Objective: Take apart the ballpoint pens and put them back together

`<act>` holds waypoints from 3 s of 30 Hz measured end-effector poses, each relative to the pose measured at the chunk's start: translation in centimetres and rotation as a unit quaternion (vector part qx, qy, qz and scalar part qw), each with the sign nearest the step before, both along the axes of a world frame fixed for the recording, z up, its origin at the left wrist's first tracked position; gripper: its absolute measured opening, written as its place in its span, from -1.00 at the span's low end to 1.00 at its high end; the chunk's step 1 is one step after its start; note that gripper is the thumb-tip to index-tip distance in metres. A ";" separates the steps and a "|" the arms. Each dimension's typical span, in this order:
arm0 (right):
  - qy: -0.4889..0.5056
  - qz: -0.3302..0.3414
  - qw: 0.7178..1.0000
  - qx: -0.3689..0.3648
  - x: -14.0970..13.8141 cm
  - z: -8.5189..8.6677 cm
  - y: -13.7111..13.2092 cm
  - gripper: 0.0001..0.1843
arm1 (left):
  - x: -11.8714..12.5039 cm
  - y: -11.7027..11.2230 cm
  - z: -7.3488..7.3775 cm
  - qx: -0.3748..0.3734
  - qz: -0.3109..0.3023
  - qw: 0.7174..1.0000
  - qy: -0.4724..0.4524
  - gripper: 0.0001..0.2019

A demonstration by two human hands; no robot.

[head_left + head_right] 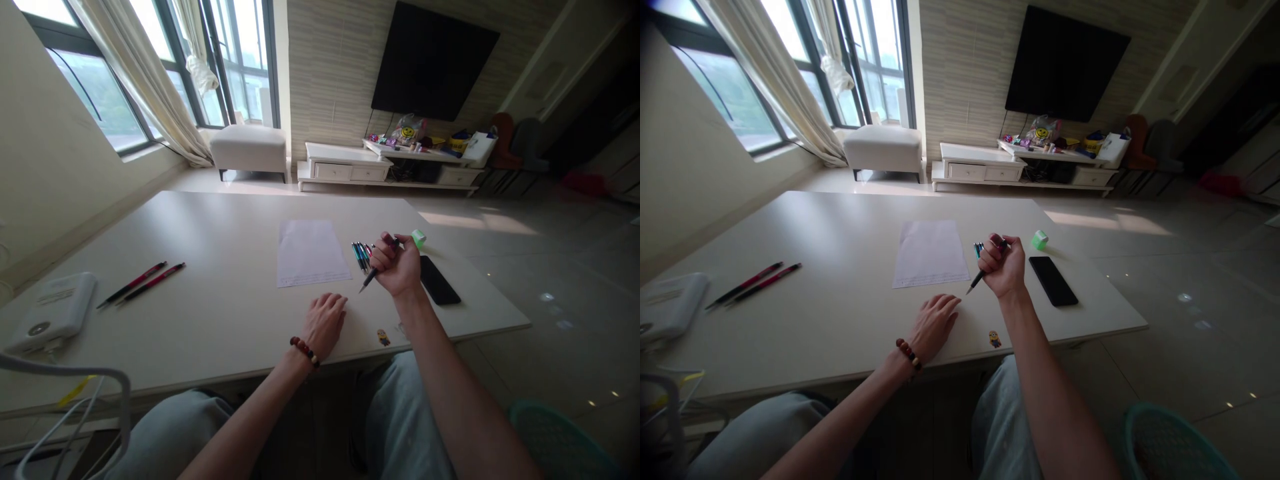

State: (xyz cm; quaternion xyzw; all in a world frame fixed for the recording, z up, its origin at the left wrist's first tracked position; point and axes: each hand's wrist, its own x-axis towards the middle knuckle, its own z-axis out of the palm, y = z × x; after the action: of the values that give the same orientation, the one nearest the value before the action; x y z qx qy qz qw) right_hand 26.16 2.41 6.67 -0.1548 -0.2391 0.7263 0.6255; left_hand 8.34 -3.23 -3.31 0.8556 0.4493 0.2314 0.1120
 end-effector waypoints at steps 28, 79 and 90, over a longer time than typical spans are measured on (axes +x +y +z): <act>-0.508 -0.049 0.860 0.012 -3.7 -8.3 5.3 -0.74 | 2.0 1.7 -1.9 0.028 0.125 0.988 0.086 -0.59; -0.827 -0.218 0.518 0.030 1.3 -9.0 5.2 -0.35 | -1.5 -0.5 -1.5 0.008 0.127 0.986 0.108 -0.59; -0.878 -0.257 0.403 -0.029 4.2 -10.2 6.9 -0.64 | -2.4 -1.1 -1.1 0.010 0.121 0.987 0.108 -0.60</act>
State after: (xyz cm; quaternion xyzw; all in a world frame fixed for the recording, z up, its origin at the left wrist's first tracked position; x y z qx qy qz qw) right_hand 30.40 9.27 -3.57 -0.7798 -0.5844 0.0035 0.2245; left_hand 5.90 -4.36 -4.45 0.8159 0.5568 0.1538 0.0253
